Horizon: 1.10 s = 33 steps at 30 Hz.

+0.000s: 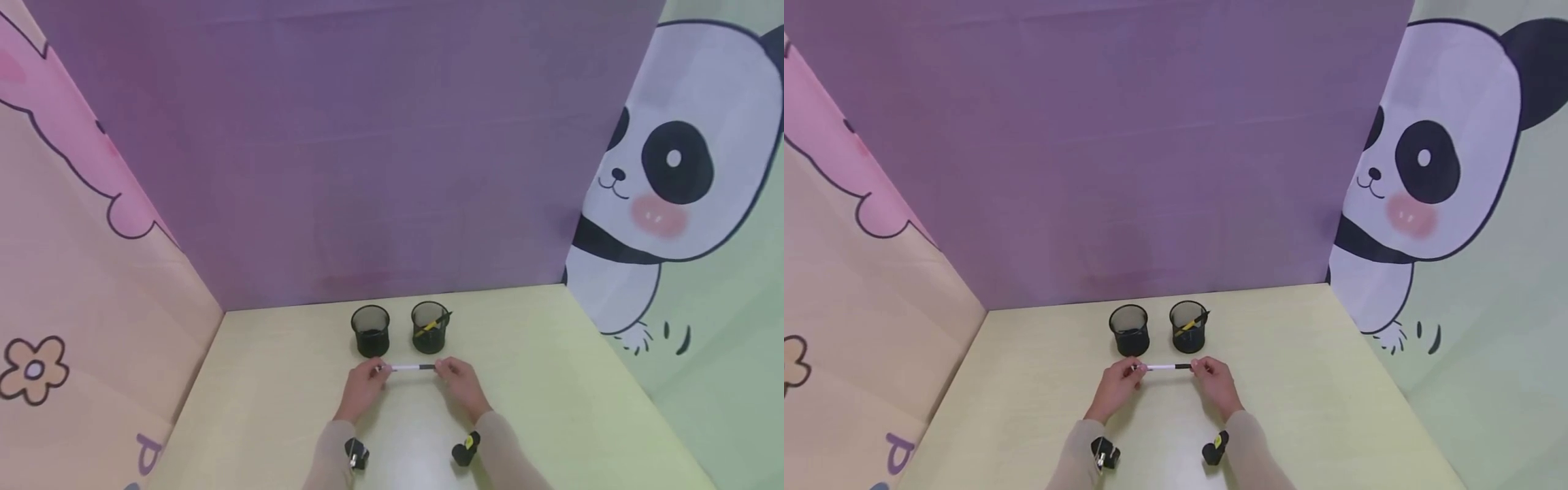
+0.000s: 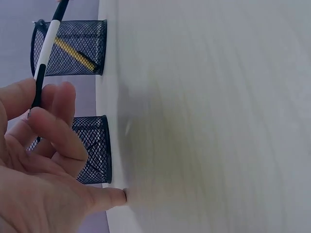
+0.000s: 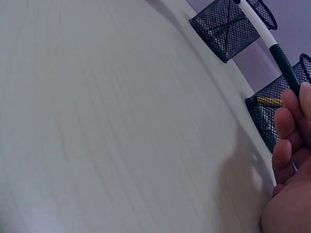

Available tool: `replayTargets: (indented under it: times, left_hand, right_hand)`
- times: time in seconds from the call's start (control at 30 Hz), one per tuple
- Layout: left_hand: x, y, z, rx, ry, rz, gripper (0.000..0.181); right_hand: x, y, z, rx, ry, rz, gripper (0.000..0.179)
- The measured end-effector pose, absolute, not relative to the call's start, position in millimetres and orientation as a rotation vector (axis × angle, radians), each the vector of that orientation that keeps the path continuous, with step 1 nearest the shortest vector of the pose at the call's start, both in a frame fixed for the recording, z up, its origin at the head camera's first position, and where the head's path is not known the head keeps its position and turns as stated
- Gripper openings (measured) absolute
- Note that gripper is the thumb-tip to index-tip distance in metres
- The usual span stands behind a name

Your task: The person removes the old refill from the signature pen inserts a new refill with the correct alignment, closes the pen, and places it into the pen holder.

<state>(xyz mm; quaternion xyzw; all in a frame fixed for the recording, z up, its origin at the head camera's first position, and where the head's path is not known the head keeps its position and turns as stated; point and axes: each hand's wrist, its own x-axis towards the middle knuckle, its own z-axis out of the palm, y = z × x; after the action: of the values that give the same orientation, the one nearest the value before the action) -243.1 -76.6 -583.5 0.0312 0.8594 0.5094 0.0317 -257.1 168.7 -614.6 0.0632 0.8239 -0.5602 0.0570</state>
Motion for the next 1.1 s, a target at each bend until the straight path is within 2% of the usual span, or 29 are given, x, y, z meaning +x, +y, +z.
replayTargets:
  times: [0.47, 0.97, 1.1]
  left_hand:
    - [-244.9, -72.6, -586.0, -0.004, 2.658, 1.543, 0.011]
    - [-244.7, -83.6, -580.8, 0.064, 2.612, 1.547, 0.013]
    - [-244.4, -85.8, -581.8, 0.041, 2.593, 1.557, 0.015]
  right_hand:
    - [-250.4, 164.9, -611.6, 0.245, 2.529, -1.702, 0.023]
    - [-253.1, 157.7, -611.3, 0.292, 2.517, -1.694, 0.021]
    - [-252.4, 155.6, -615.9, 0.282, 2.566, -1.740, 0.011]
